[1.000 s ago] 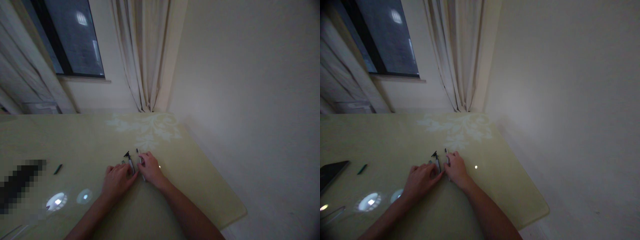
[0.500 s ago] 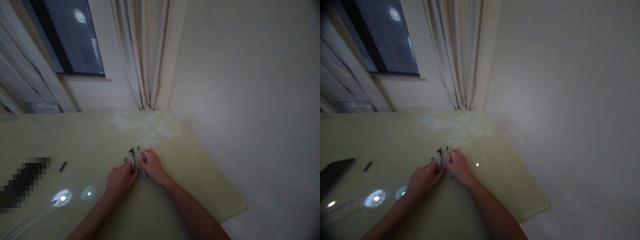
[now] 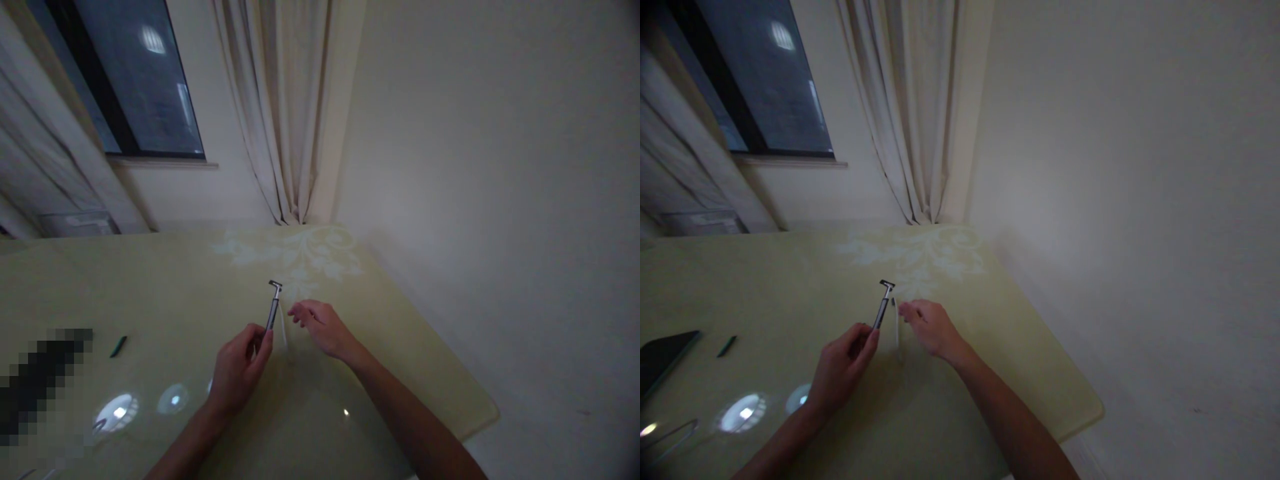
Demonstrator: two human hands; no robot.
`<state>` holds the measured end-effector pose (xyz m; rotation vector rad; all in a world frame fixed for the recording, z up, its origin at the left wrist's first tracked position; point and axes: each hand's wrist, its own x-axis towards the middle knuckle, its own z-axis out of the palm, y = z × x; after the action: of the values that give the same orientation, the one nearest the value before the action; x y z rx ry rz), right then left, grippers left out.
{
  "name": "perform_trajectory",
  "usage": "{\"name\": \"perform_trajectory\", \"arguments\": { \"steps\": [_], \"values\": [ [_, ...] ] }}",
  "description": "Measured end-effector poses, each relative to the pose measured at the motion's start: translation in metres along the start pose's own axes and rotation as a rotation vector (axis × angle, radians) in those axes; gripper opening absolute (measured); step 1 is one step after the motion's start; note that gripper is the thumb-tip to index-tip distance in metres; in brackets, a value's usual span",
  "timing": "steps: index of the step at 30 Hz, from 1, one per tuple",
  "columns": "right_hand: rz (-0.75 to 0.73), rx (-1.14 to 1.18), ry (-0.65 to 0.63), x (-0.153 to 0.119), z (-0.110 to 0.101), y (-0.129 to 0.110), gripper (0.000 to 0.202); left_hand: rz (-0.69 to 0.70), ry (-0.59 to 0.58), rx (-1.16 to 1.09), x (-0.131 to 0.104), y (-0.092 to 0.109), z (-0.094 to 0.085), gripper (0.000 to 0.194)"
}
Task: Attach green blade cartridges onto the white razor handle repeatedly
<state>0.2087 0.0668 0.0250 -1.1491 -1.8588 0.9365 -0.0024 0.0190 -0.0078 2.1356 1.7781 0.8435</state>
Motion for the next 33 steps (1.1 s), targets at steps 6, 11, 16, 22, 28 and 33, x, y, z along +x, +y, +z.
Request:
{"name": "perform_trajectory", "arguments": {
  "steps": [6,11,16,22,28,33],
  "values": [
    [0.014,0.341,0.031,-0.020,0.033,0.004,0.054,0.384,0.097,-0.011,-0.017,-0.004,0.015,0.031],
    [0.027,0.512,0.016,-0.034,0.026,0.000,0.055,0.295,0.091,-0.233,-0.016,-0.010,0.010,0.027],
    [0.156,0.740,-0.297,-0.034,0.011,0.000,0.054,0.021,0.091,-0.489,-0.009,-0.014,-0.009,0.032],
    [0.292,1.035,-0.434,-0.041,0.017,0.001,0.042,-0.095,-0.081,-0.834,-0.010,-0.014,-0.011,0.064],
    [0.349,1.032,-0.614,-0.046,0.017,-0.002,0.057,-0.096,-0.204,-1.060,-0.022,-0.008,0.002,0.086],
    [0.319,1.005,-0.699,-0.047,0.014,-0.002,0.054,-0.051,-0.278,-1.163,-0.024,0.004,0.003,0.054]
  ]
}}
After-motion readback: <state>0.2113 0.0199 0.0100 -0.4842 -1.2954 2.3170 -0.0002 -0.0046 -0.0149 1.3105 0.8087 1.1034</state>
